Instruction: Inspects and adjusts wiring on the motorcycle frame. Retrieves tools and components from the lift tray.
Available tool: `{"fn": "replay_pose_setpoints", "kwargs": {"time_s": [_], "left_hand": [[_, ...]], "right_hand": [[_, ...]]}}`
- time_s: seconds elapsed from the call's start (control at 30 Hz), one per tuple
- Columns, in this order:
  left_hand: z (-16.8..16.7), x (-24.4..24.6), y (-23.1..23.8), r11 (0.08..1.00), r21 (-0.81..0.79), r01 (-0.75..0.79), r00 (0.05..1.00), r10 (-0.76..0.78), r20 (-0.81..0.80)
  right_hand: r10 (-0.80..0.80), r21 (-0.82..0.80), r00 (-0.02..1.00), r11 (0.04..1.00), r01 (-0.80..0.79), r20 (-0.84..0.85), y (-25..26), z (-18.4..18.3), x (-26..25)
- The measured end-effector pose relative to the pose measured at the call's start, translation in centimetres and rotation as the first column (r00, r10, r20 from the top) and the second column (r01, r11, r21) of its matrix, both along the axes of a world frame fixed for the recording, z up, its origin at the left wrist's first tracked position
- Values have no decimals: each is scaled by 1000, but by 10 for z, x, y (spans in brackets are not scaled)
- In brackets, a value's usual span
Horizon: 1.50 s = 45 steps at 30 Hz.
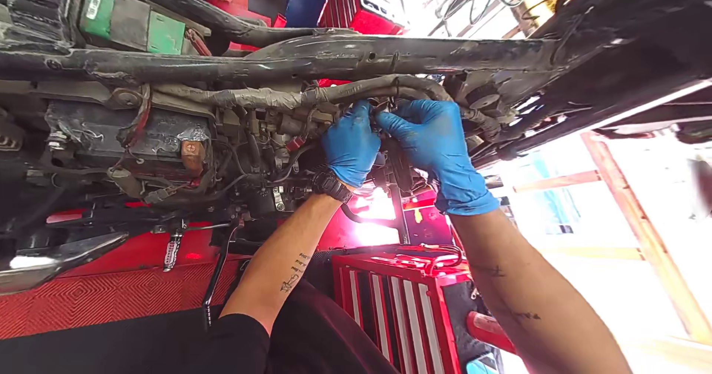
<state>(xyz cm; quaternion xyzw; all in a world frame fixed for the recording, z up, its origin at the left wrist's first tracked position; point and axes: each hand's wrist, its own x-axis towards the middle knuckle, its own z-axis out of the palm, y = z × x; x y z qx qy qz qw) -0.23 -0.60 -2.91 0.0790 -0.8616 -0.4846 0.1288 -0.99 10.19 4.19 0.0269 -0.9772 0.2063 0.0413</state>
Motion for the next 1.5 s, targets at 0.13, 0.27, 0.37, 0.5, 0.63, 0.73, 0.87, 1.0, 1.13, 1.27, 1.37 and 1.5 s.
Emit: {"fn": "replay_pose_setpoints", "kwargs": {"time_s": [0.13, 0.27, 0.37, 0.5, 0.63, 0.73, 0.87, 1.0, 1.13, 1.27, 1.37, 1.5], "left_hand": [[-14, 11, -4, 997, 51, -62, 993, 66, -102], [-38, 17, -3, 995, -23, -96, 967, 88, -239], [-45, 16, 2, 981, -80, -174, 927, 136, -349], [-39, 15, 8, 961, -127, -246, 917, 189, -350], [-30, 18, 9, 966, -122, -227, 945, 189, -265], [-31, 21, 12, 963, -104, -249, 941, 215, -261], [-27, 21, 18, 961, -65, -271, 937, 247, -248], [-30, 21, 21, 952, -24, -304, 917, 286, -280], [-25, 22, 25, 948, 32, -316, 924, 316, -214], [-28, 22, 24, 948, 55, -314, 921, 319, -224], [-31, 16, 24, 943, 66, -326, 909, 332, -252], [-30, 19, 26, 946, 9, -323, 919, 316, -237]], "right_hand": [[25, -105, 1000, 994, -26, -12, 8, -10, 6], [-15, -317, 992, 948, -26, -128, 20, -27, 21], [64, -438, 996, 895, -84, -59, 23, -30, 15], [136, -384, 979, 921, -69, 151, 18, -15, 1], [198, -353, 970, 925, -138, 142, 22, -11, -4], [276, -375, 961, 895, -242, 37, 32, -30, -14], [314, -557, 944, 769, -313, -97, 40, -44, -12], [473, -891, 862, 450, -57, 184, 36, -25, -15], [550, -970, 812, 228, 78, 195, 39, -37, -20], [602, -993, 793, 115, 26, 91, 45, -50, -21], [606, -998, 795, -37, 56, 22, 47, -51, -24], [550, -988, 832, -151, 14, -72, 62, -55, 7]]}}
